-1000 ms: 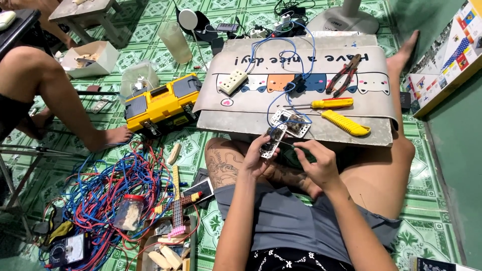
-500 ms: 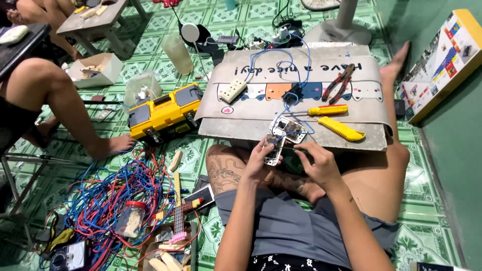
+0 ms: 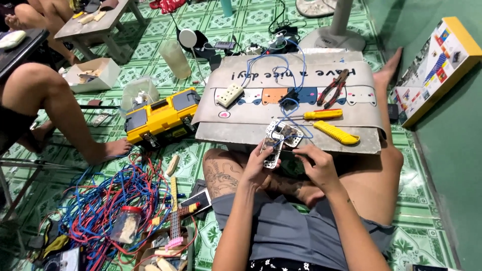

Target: Connecting electrical wires to various components like switches and sockets on a cardboard base.

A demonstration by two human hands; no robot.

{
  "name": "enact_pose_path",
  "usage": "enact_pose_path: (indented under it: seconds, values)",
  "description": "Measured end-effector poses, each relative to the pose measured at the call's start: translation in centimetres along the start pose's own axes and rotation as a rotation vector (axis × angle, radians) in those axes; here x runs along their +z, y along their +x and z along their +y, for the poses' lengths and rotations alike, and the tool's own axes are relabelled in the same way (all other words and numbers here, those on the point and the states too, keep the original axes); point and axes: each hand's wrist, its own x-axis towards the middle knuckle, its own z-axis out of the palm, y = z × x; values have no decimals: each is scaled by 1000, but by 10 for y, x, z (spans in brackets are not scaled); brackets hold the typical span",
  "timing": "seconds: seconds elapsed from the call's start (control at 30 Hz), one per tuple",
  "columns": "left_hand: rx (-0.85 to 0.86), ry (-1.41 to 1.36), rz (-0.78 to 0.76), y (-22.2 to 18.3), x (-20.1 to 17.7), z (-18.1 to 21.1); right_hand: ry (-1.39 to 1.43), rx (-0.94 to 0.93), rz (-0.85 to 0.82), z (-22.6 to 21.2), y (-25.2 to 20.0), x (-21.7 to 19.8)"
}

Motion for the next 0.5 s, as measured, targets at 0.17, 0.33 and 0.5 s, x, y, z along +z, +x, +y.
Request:
enact_pose_path:
  seconds: [0.17,0.33,0.5]
  values:
    - [-4,-1,12,-6,7,4,39,63,-3,3,-2,-1]
    - [-6,-1,1,-8,12,6,23,38,-18,12,-5,5]
    - [0,-29,2,-13,17,12,-10,-5,72,17,-8,19]
